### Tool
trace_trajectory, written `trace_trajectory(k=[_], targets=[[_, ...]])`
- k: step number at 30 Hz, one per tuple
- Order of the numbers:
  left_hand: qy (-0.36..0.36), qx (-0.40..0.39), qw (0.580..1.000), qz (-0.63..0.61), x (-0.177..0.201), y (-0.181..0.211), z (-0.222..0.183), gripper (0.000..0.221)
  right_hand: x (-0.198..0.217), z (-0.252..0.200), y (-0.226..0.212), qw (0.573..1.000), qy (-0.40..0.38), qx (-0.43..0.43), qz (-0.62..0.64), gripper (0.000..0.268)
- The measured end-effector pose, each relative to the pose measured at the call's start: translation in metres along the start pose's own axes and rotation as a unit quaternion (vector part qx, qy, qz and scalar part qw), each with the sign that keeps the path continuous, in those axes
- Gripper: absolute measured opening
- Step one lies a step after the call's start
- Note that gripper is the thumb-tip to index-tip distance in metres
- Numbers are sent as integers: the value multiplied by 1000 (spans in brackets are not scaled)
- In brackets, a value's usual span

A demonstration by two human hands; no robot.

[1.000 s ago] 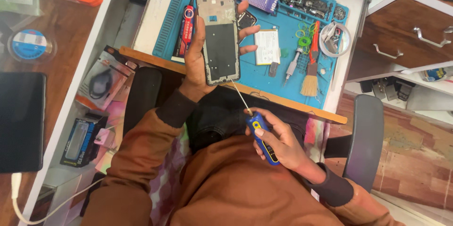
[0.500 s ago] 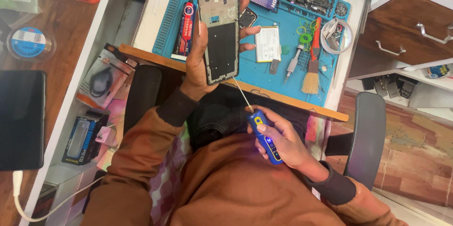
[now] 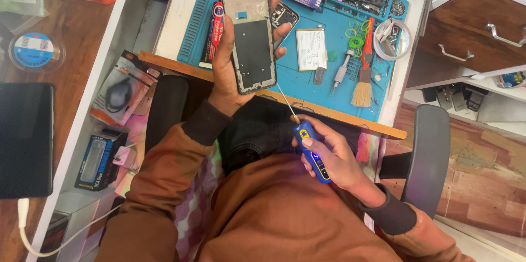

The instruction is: The person disassembles a smartphone by prying open the case, removing the battery, and detaching the screen assembly. They then use a screwdriver to remove screws from the back panel. The phone remains partially disassembled on the workbench.

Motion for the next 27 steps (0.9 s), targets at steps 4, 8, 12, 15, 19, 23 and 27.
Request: trace_trajectory(k=[4, 8, 12, 15, 19, 23, 27], targets=[[-3, 5, 1000, 5, 0, 0, 0, 63, 1, 0, -2, 1000, 2, 8, -8, 55], [21, 26, 999, -2, -3, 0, 0, 69, 2, 1, -3, 1000, 5, 9, -12, 56], [40, 28, 999, -13, -5, -3, 0, 70, 3, 1, -1, 1000, 12, 9, -9, 56], [41, 29, 999, 2, -6, -3, -1, 73, 3, 2, 0, 1000, 12, 13, 4, 56], [42, 44, 998, -4, -7, -4, -1, 72, 4, 3, 0, 1000, 21, 13, 11, 57], [42, 50, 998, -6, -6, -6, -1, 70, 4, 3, -1, 1000, 19, 17, 15, 57], [42, 55, 998, -4, -6, -7, -2, 70, 4, 3, -3, 1000, 22, 14, 12, 57]])
Point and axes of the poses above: each hand's wrist, its own z-axis towards the middle knuckle, its own x-axis out of the back of the hand, y = z × x, the point moved 1 cm from there along z, towards the middle knuckle, and after that the axes turned 4 degrees about -z, right-handed, at the moved point
